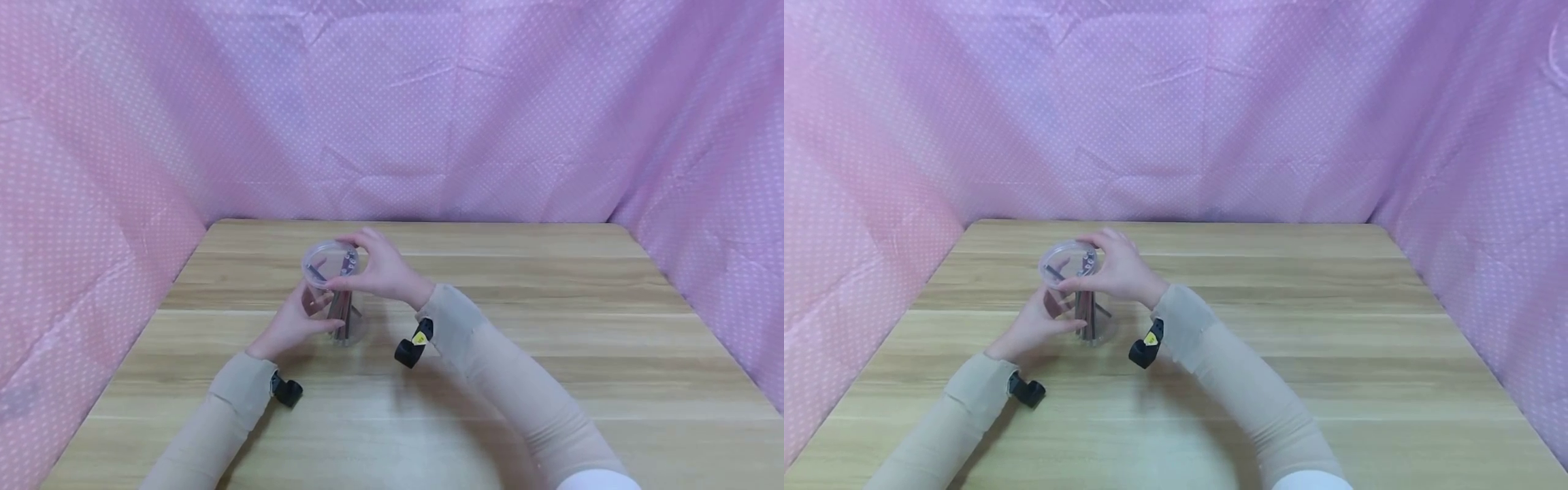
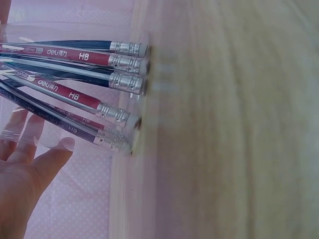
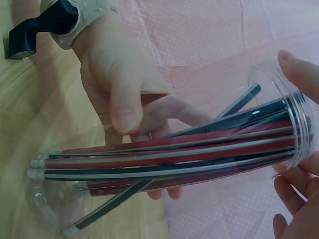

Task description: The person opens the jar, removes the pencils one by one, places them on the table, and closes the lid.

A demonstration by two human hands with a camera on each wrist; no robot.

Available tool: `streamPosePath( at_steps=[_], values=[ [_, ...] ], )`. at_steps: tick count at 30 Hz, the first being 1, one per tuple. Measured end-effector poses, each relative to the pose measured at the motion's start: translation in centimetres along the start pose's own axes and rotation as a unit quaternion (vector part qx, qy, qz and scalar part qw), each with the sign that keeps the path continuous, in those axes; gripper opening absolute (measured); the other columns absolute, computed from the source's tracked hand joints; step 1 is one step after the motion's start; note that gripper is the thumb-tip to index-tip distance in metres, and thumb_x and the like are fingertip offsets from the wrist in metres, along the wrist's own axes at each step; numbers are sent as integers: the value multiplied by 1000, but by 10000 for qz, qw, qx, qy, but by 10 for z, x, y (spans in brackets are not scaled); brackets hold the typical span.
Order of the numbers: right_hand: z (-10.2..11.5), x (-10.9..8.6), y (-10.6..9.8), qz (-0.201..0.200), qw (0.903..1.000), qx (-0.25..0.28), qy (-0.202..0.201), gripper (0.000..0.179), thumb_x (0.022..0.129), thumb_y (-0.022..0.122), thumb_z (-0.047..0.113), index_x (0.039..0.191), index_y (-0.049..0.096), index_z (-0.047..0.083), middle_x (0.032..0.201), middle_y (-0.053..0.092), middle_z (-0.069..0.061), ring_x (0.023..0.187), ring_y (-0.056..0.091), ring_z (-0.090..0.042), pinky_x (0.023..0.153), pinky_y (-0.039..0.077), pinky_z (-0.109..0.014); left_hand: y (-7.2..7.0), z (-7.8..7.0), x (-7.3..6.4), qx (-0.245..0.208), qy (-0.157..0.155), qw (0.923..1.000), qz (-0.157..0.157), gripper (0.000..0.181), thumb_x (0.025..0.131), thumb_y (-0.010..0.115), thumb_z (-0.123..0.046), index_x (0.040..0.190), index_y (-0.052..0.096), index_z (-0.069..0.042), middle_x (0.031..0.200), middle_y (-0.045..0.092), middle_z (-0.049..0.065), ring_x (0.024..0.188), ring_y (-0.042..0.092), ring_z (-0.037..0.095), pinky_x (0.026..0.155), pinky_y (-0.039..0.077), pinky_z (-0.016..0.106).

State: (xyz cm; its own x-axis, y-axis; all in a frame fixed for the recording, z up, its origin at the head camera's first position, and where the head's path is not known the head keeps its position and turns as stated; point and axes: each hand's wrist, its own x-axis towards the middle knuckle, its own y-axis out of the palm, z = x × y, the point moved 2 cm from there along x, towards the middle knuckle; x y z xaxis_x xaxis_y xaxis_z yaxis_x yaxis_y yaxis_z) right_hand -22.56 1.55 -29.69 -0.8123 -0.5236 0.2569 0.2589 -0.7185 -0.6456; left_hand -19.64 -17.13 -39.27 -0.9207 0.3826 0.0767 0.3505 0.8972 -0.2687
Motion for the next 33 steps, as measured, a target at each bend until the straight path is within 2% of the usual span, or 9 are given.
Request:
streamPosePath(
  at_steps=[6, 8, 15, 20, 26, 33],
  values=[
    [-1, 3, -2, 239, 9996, 132, 81, 74, 70, 84, 32, 133, 52, 8, 120, 55, -3, 116, 49, -18, 106, 40, -41, 0, -2, 0, -41, 26, 10000, 19, 103, 75, 78, -7, 152, 12, -23, 153, 28, 14, 134, 35, 41, 108, 38, 47],
    [-2, 4, -3, 331, 9994, 132, 39, 74, 71, 83, 31, 134, 51, 8, 120, 54, -3, 117, 49, -17, 107, 40, -40, 0, -2, 0, -41, 49, 10000, 18, 103, 75, 78, -6, 152, 12, -21, 153, 28, 14, 134, 35, 41, 107, 39, 47],
    [-3, 14, -11, 1076, 9932, 41, -442, 71, 76, 80, 25, 137, 48, 7, 121, 50, -7, 113, 47, -19, 104, 41, -37, -2, 1, 0, 114, -132, 9998, -54, 101, 75, 79, -10, 152, 13, -18, 154, 28, 14, 134, 37, 41, 107, 39, 47],
    [-6, 14, -17, 1417, 9886, 219, -463, 72, 78, 78, 26, 140, 45, 10, 129, 50, -5, 117, 47, -17, 107, 39, -41, 1, -2, -2, 142, -92, 9998, -52, 103, 75, 78, -9, 152, 11, -19, 153, 28, 15, 133, 37, 42, 107, 38, 49],
    [-11, 11, -18, 1437, 9857, 798, -372, 71, 79, 77, 17, 139, 41, 5, 135, 51, -8, 126, 45, -19, 111, 35, -43, 5, -5, -4, 24, -15, 10000, -66, 106, 75, 78, -7, 152, 9, -29, 154, 28, 13, 134, 37, 41, 107, 39, 48],
    [-11, 5, -19, 1488, 9825, 983, -545, 66, 82, 72, 16, 138, 39, 2, 135, 50, -11, 127, 45, -22, 110, 36, -45, 7, -6, -5, -239, 99, 9996, 58, 104, 75, 77, -3, 152, 11, -23, 155, 25, 11, 137, 31, 39, 108, 37, 47]
  ],
)
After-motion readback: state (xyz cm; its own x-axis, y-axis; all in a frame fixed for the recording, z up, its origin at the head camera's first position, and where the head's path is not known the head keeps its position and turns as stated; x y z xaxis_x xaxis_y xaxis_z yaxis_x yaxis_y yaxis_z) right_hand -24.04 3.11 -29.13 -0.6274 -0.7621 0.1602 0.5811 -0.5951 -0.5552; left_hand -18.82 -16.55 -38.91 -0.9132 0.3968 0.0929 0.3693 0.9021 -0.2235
